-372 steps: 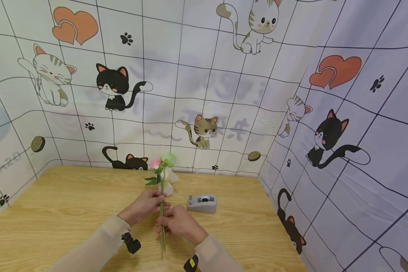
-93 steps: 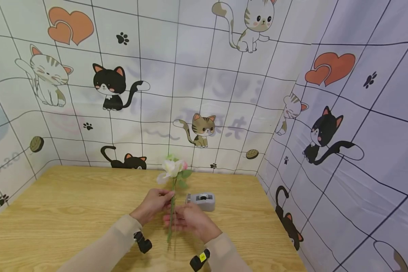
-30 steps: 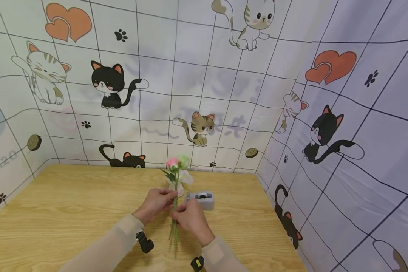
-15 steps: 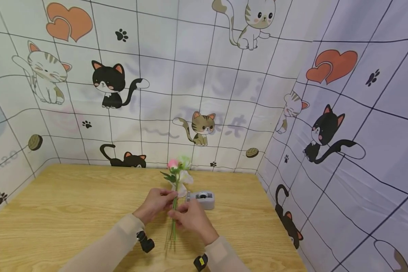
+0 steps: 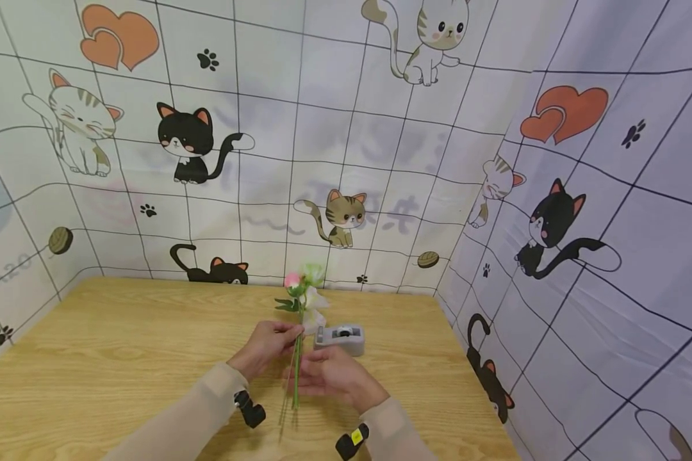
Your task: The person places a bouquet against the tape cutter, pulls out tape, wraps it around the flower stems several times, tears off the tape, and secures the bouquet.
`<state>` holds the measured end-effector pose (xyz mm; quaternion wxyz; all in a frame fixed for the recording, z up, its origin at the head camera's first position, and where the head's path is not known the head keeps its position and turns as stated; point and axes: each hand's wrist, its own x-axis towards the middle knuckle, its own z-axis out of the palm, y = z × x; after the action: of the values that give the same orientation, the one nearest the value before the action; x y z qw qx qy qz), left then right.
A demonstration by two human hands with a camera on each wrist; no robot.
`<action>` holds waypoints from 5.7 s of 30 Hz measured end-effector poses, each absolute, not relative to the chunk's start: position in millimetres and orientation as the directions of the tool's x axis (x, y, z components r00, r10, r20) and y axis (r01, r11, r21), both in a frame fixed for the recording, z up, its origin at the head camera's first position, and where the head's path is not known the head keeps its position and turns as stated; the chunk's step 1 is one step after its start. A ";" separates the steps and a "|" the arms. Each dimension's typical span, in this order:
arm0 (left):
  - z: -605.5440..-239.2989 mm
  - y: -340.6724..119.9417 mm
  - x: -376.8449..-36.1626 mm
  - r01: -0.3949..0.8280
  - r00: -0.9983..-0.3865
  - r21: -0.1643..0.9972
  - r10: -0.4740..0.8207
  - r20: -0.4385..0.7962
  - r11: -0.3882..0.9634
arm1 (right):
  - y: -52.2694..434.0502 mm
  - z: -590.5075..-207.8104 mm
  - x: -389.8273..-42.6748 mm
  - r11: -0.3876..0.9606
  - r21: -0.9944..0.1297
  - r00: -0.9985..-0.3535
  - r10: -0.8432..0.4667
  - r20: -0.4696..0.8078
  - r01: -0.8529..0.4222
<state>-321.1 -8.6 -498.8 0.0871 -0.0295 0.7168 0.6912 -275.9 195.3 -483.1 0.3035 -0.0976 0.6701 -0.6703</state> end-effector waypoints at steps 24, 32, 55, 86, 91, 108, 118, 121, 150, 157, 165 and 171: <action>-498.7 -10.0 -317.8 -0.182 -0.974 0.983 0.132 -0.183 0.023 | 196.7 -488.1 -272.8 0.027 -0.894 -0.716 -0.588 -0.376 0.447; -500.2 -10.7 -319.5 -0.187 -0.973 0.982 0.143 -0.184 -0.012 | 195.9 -488.5 -273.8 0.060 -0.910 -0.753 -0.542 -0.374 0.409; -501.6 -10.3 -318.3 -0.199 -0.955 0.979 0.213 -0.205 0.048 | 187.5 -479.5 -258.5 0.269 -0.949 -0.887 -0.379 -0.263 0.166; -500.4 0.4 -312.8 -0.188 -0.970 0.982 0.151 -0.189 0.022 | 180.3 -476.7 -248.2 0.439 -0.895 -0.951 -0.301 -0.065 -0.078; -500.4 0.5 -313.2 -0.188 -0.971 0.982 0.147 -0.190 0.027 | 178.5 -476.6 -248.7 0.460 -0.885 -0.957 -0.283 -0.063 -0.078; -504.5 1.8 -314.2 -0.179 -0.973 0.983 0.138 -0.183 0.039 | 196.8 -483.6 -258.6 0.223 -0.959 -0.864 -0.433 -0.258 0.174; -505.5 2.7 -315.8 -0.189 -0.971 0.982 0.146 -0.191 0.025 | 199.5 -483.0 -260.3 0.202 -0.950 -0.843 -0.443 -0.304 0.236; -506.2 2.9 -315.5 -0.183 -0.972 0.983 0.148 -0.185 0.027 | 198.3 -482.8 -259.6 0.206 -0.954 -0.852 -0.436 -0.290 0.219; -511.8 2.9 -313.6 -0.160 -0.970 0.987 0.186 -0.159 0.006 | 188.8 -482.1 -253.7 0.521 -0.849 -0.952 -0.294 -0.083 -0.087; -511.6 4.8 -317.9 -0.180 -0.975 0.983 0.136 -0.174 -0.030 | 184.4 -484.1 -251.7 0.571 -0.798 -0.956 -0.294 0.022 -0.194; -509.8 11.3 -325.9 -0.130 -0.989 0.991 0.075 -0.128 -0.020 | 178.5 -481.6 -249.9 0.635 -0.722 -0.953 -0.280 0.116 -0.274; -536.8 16.0 -350.0 -0.071 -0.996 0.997 0.046 -0.072 0.020 | 177.2 -480.9 -251.0 0.676 -0.688 -0.959 -0.260 0.110 -0.262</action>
<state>-350.0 16.0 -536.8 0.0418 -0.0088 0.7129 0.7000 -251.0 177.2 -480.9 -0.0013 -0.1425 0.9155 -0.3761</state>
